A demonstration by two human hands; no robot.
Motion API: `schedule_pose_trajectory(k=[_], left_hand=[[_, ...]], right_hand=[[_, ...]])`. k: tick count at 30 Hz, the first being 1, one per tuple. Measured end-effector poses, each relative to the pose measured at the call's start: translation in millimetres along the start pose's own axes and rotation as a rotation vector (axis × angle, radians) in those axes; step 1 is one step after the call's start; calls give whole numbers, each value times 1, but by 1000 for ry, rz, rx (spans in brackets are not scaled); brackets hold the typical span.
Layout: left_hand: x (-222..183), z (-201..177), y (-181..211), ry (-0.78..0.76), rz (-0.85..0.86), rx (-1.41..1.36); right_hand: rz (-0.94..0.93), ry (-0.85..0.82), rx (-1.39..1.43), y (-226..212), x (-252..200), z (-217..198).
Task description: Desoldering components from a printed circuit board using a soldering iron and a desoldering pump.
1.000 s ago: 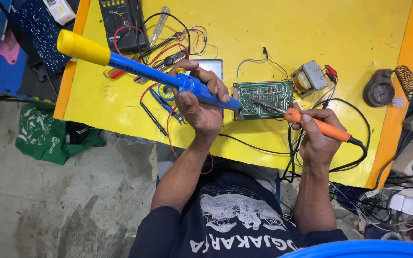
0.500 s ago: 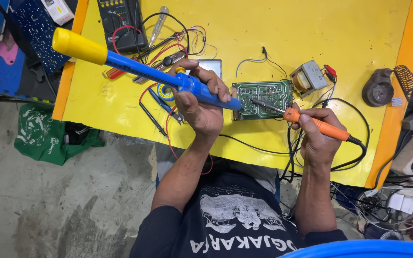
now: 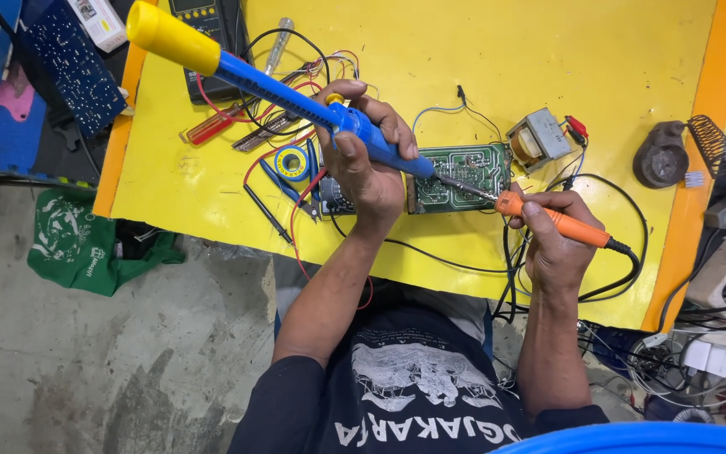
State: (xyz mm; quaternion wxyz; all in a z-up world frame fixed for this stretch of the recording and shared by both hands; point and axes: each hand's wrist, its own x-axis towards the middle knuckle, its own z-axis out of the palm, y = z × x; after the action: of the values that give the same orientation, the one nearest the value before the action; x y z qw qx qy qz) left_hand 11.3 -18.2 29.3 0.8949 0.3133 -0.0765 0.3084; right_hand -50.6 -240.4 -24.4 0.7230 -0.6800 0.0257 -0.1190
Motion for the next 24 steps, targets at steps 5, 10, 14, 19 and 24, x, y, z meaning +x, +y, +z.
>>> schedule_pose_trajectory(k=[5, 10, 14, 19, 24], left_hand=[[0, -5, -7, 0, -26, -26], [0, -4, -7, -61, -9, -28], [0, -7, -6, -68, -66, -101], [19, 2, 33, -169, 102, -15], [12, -1, 87, -531, -341, 872]], right_hand=[[-11, -28, 14, -1, 0, 0], [-5, -29, 2, 1, 1, -1], [-6, -26, 13, 1, 0, -1], [-91, 133, 116, -5, -3, -12], [-329, 294, 100, -29, 1, -38]])
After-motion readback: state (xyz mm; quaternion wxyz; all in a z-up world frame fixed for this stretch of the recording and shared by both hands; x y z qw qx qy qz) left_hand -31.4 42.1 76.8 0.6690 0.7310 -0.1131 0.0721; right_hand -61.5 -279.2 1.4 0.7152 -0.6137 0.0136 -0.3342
